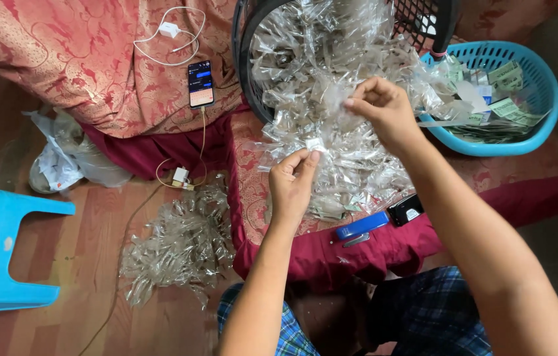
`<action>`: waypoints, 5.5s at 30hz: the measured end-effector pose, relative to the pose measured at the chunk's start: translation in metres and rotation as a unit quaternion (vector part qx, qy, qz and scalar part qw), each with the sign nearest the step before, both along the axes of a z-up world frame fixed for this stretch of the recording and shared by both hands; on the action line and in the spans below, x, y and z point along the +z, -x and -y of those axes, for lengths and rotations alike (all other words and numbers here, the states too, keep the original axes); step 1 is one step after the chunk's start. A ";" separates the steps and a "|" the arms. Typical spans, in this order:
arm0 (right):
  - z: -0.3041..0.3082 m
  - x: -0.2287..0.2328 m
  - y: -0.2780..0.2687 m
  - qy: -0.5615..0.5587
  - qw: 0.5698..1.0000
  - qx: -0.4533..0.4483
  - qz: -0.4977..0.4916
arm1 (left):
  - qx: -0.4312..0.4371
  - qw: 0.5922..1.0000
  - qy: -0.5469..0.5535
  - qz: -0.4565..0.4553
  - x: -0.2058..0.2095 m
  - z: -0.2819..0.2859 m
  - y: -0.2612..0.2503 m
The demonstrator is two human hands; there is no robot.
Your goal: Packing small items into plastic bags and sealing them with a stapler
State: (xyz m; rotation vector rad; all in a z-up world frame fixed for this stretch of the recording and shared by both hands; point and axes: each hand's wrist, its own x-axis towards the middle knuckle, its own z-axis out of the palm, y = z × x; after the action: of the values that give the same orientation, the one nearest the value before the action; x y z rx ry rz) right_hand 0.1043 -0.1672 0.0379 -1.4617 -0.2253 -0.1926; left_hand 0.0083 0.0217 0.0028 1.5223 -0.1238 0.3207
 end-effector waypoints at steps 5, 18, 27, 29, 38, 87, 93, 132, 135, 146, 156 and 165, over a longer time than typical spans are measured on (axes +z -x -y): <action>-0.022 -0.011 0.040 -0.014 0.999 -0.008 -0.043 | 0.031 0.997 0.061 -0.041 0.017 0.002 0.007; -0.059 -0.004 0.095 -0.006 0.997 -0.059 -0.051 | -0.017 0.994 0.098 -0.053 -0.005 0.009 0.005; -0.049 -0.034 0.080 -0.035 0.992 -0.061 -0.107 | -0.045 0.995 0.090 -0.022 0.007 0.006 0.008; -0.058 -0.019 0.088 -0.029 0.993 -0.075 -0.092 | -0.055 0.993 0.102 -0.030 0.013 0.005 0.012; -0.061 -0.026 0.080 0.031 0.991 -0.133 -0.010 | -0.054 0.995 0.084 -0.024 0.027 -0.004 0.020; -0.062 0.019 0.101 0.033 0.997 -0.052 -0.034 | -0.001 0.982 0.153 -0.112 0.029 -0.005 0.021; -0.075 -0.028 0.088 -0.016 0.998 -0.037 -0.056 | -0.021 0.987 0.144 -0.069 0.026 0.002 0.018; 0.049 -0.007 0.101 -0.162 0.952 -0.257 -0.035 | -0.168 0.894 -0.411 -0.055 -0.100 0.040 0.002; 0.030 -0.018 0.096 -0.136 0.945 -0.268 -0.128 | -0.082 0.947 -0.295 -0.098 -0.041 0.013 0.005; -0.086 -0.048 0.104 -0.101 0.984 -0.137 -0.048 | -0.009 0.999 0.034 -0.039 0.003 -0.025 0.006; -0.084 -0.048 0.099 -0.083 0.985 -0.143 -0.040 | -0.057 0.997 0.054 -0.007 0.030 -0.014 0.018; -0.060 -0.036 0.088 -0.055 0.990 -0.048 -0.123 | -0.063 0.998 0.006 0.019 0.042 -0.018 0.025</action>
State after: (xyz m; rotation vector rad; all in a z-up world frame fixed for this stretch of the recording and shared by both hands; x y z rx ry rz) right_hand 0.0163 -0.1074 0.0015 -1.3732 0.0553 -0.1003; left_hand -0.0163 0.0400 0.0448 1.4906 -0.2465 0.2482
